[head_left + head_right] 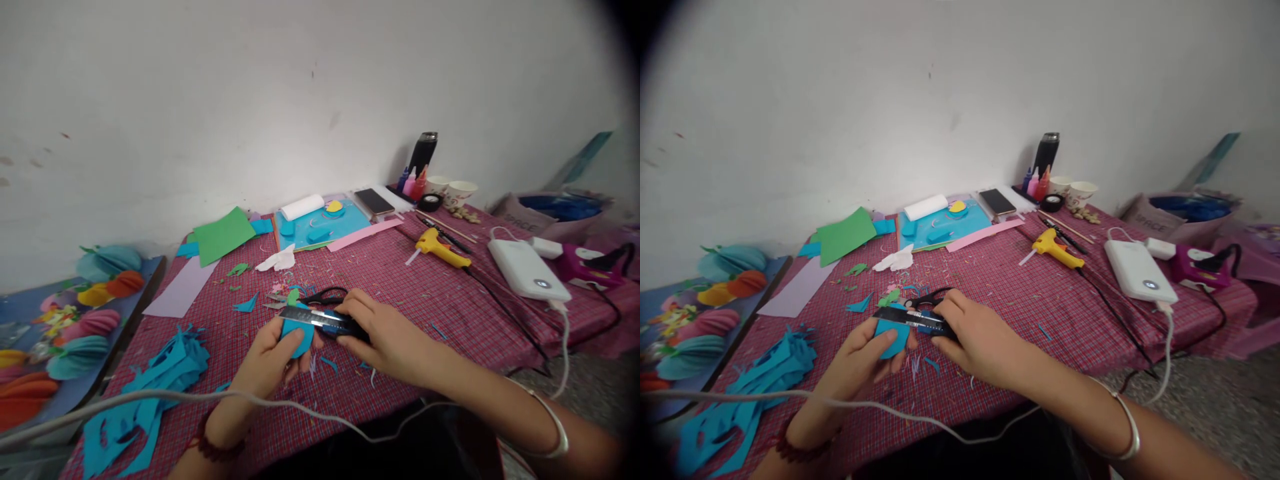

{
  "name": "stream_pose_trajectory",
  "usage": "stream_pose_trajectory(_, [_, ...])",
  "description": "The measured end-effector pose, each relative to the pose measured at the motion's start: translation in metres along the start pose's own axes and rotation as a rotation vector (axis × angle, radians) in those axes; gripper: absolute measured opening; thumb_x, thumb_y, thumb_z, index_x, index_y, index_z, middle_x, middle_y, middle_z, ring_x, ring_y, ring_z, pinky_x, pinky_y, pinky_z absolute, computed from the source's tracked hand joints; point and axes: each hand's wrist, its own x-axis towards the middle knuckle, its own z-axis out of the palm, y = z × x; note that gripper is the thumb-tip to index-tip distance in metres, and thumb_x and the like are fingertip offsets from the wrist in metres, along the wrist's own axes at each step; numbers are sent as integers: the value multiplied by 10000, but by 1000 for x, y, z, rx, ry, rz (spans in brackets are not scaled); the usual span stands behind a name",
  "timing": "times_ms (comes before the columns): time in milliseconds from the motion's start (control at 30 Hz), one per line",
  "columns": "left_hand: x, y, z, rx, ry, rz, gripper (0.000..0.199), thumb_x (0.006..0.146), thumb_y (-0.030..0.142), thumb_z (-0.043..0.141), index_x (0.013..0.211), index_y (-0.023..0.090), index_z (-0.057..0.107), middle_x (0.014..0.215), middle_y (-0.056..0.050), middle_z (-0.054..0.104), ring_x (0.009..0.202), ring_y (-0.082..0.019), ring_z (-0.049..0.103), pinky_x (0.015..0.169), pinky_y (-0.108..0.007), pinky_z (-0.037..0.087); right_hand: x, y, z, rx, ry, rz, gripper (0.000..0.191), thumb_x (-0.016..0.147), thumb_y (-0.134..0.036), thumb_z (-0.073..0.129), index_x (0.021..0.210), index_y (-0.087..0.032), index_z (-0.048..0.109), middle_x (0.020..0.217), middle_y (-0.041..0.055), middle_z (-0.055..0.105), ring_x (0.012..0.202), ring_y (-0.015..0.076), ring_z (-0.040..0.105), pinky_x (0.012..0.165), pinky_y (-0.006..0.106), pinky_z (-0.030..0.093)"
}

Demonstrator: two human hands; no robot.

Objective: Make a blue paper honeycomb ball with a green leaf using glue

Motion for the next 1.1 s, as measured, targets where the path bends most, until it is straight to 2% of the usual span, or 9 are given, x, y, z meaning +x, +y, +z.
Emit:
stream_pose_trajectory(200, [1, 6, 4, -81, 26, -42, 250, 797, 377, 616, 802, 128, 603, 490, 25, 567, 362, -56, 412, 326, -146, 248, -1, 0, -5, -49, -43, 43, 221, 893, -203, 555, 1112, -175, 560, 1053, 72, 550, 909, 212, 580, 800, 367, 480])
stream_pose_trajectory(300, [1, 7, 2, -190, 21, -60, 221, 770, 344, 648, 798, 133, 589, 581, -11, 640, 381, -59, 454, 307, -139, 232, -1, 5, -7, -22, -52, 34, 221, 898, -207, 555, 1117, -174, 562, 1055, 71, 549, 922, 208, 579, 824, 370, 478])
stream_pose_trajectory(400, [3, 5, -4, -297, -54, -79, 206, 772, 319, 657, 761, 130, 574, 681, -56, 693, 373, -45, 461, 293, -135, 203, 2, 13, -10, 89, -87, -24, 247, 899, -210, 570, 1143, -174, 555, 1064, 65, 551, 916, 187, 579, 820, 340, 479])
stream_pose_trajectory(500, [5, 3, -8, -362, -113, -101, 192, 774, 297, 657, 759, 130, 564, 661, -54, 691, 360, -40, 453, 293, -132, 198, 6, 20, -15, 211, -124, -96, 242, 928, -216, 544, 1164, -164, 556, 1065, 68, 561, 935, 170, 573, 844, 316, 474])
stream_pose_trajectory(667, [7, 3, -3, -273, -55, -98, 211, 773, 314, 659, 810, 130, 563, 705, -69, 702, 389, -53, 477, 299, -134, 215, 7, 20, -19, 125, -117, -70, 258, 942, -206, 508, 1185, -167, 586, 1069, 83, 573, 945, 185, 575, 863, 339, 473])
stream_pose_trajectory(833, [5, 5, 7, -164, -19, -60, 251, 781, 361, 654, 848, 133, 571, 558, -5, 615, 399, -72, 476, 312, -139, 242, -1, 14, -18, -24, -27, -50, 266, 914, -200, 538, 1172, -174, 596, 1058, 81, 580, 929, 198, 582, 823, 340, 484])
stream_pose_trajectory(1100, [6, -1, 9, -165, 48, -22, 220, 814, 346, 616, 860, 140, 550, 730, -40, 679, 424, -64, 501, 318, -146, 257, -1, 14, -19, -40, -17, -51, 229, 916, -215, 544, 1130, -171, 612, 1035, 80, 584, 894, 191, 587, 787, 326, 486])
